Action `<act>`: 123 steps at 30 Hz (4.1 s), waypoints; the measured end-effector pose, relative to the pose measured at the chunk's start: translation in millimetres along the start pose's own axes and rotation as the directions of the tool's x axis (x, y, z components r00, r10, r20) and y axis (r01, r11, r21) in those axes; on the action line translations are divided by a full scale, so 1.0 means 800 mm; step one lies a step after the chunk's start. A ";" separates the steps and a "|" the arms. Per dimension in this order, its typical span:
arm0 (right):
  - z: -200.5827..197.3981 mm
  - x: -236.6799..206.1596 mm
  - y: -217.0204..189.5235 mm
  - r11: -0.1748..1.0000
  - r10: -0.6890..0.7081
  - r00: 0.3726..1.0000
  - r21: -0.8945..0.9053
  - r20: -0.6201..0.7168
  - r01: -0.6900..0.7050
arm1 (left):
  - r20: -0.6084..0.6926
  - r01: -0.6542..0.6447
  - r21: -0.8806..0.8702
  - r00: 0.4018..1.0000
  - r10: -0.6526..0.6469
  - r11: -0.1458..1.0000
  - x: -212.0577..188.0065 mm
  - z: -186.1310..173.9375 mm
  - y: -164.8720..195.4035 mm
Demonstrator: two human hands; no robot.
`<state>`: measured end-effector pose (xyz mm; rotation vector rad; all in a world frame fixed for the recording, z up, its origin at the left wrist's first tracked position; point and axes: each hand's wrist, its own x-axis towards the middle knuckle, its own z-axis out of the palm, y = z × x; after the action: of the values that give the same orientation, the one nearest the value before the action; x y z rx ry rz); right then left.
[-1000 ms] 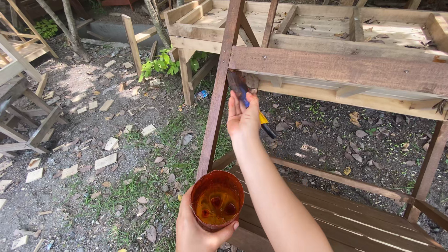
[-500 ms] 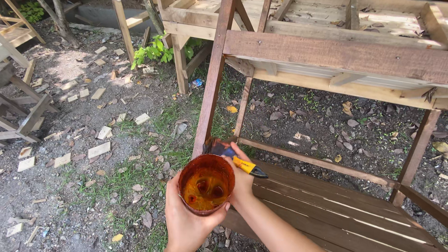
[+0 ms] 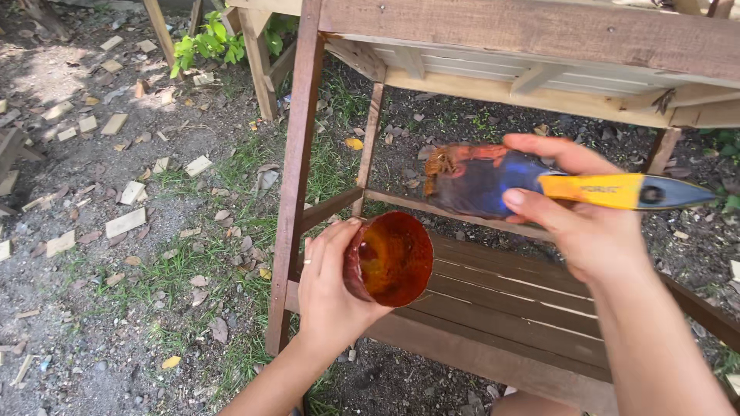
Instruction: The person applies a reddish-brown stain to a wooden chair frame using a brush. They repeatedly dip the brush into a container and coat the legs, rails, and slats of the chair. The person refills the container from a bottle near the end of the clip.
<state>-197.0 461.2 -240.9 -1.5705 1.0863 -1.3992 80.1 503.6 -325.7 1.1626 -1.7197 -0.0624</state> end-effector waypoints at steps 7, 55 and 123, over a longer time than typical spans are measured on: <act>-0.027 -0.052 -0.078 0.877 -0.210 0.923 -0.354 0.322 0.323 | -0.063 -0.102 -0.054 0.993 0.098 0.993 0.042 0.034 0.046; -0.147 -0.137 -0.151 0.467 -0.396 0.867 -0.746 0.304 0.475 | 0.295 -0.124 -0.322 0.929 0.224 0.938 0.101 0.150 0.224; -0.264 -0.157 0.027 -0.622 0.215 0.973 -0.758 0.078 0.198 | 0.638 0.323 -0.561 0.755 0.150 0.762 0.062 0.175 0.112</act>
<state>-414.3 571.2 -280.3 -2.6774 2.5864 0.9280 -85.2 453.1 -311.6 0.7070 -1.9740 -1.1814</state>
